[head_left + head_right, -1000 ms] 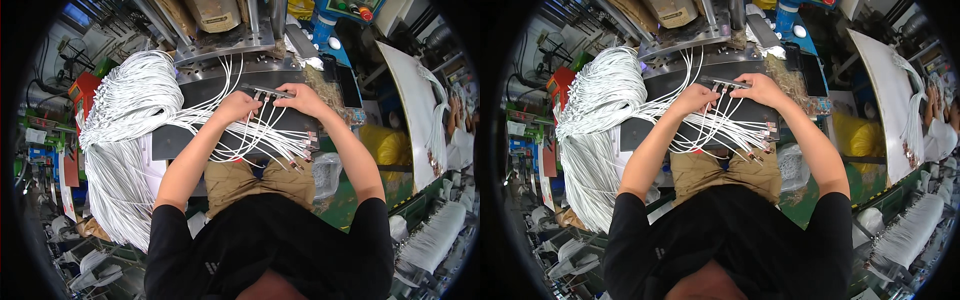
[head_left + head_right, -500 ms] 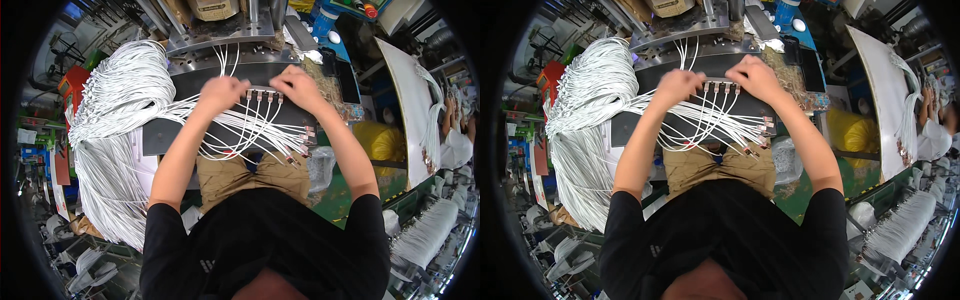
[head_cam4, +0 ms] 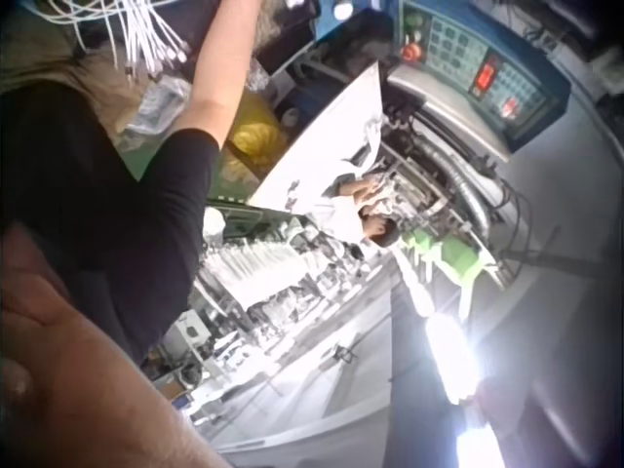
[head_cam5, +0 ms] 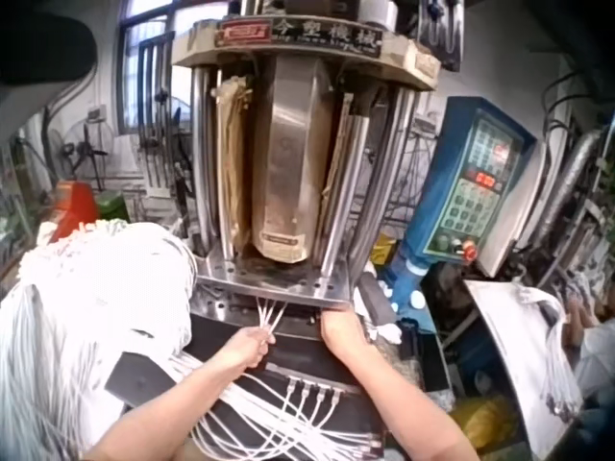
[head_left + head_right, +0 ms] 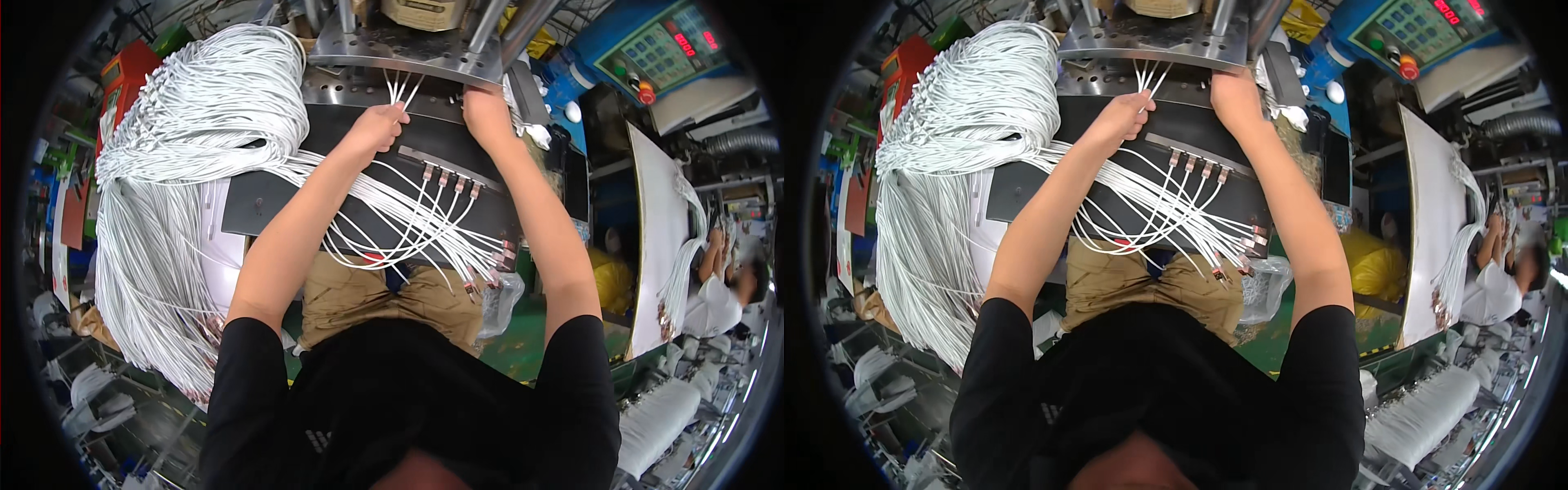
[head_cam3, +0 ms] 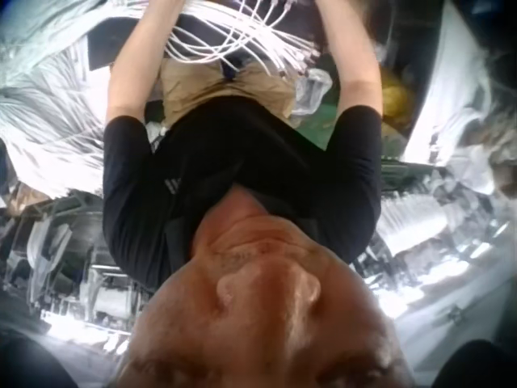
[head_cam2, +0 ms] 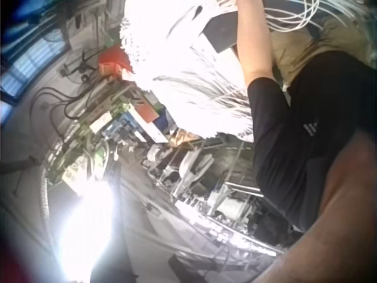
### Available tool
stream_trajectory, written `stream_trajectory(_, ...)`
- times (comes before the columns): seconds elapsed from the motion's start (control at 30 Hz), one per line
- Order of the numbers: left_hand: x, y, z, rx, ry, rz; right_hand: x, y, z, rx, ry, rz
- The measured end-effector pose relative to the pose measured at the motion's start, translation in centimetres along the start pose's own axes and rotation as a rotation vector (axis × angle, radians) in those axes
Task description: Organizing and inserting individual wires into a connector fixture as part of a wire harness assembly.
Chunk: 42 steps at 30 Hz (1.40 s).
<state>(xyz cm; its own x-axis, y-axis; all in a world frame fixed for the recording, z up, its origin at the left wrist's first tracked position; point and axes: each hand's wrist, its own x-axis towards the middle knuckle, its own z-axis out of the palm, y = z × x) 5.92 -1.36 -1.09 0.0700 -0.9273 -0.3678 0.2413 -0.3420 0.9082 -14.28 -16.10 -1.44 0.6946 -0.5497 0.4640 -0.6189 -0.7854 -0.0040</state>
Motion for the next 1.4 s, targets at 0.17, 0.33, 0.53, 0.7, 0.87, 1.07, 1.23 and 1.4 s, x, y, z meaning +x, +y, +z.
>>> stream_trajectory(0.17, 0.1, -0.1, 1.1, 0.065, 0.097, 0.024, 2.6, 2.0, 2.4, -0.156, 0.161, -0.105)
stream_trajectory(0.33, 0.4, -0.1, 1.1, 0.093, 0.11, 0.027, 6.8, 3.1, 4.8, 0.079, 0.329, 0.056)
stream_trajectory(0.53, 0.4, -0.3, 1.0, 0.072, 0.107, 0.032, 12.2, 6.8, 7.8, -0.174, 0.018, 0.068)
stream_trajectory(0.7, -1.5, 0.7, 0.7, 0.051, 0.16, 0.093, 14.4, 10.2, 13.0, -0.041, 0.502, -0.193)
stream_trajectory(0.87, -10.9, 6.0, 1.3, 0.716, 0.129, 0.634, 12.6, 14.1, 16.4, 0.08, 0.342, -0.144)
stream_trajectory(1.07, -20.4, 9.4, -17.8, 1.005, 1.3, 0.492, 9.5, 3.7, 9.7, 0.397, 0.156, 0.108)
stream_trajectory(1.23, -18.7, 4.5, -12.2, 1.024, 1.141, 0.413, 1.2, -2.8, -4.3, 0.473, -0.028, 0.379)
stream_trajectory(1.4, -15.6, -4.2, 3.5, 1.259, 0.093, 1.018, -5.2, -1.8, -4.9, 0.126, 0.148, 0.169)
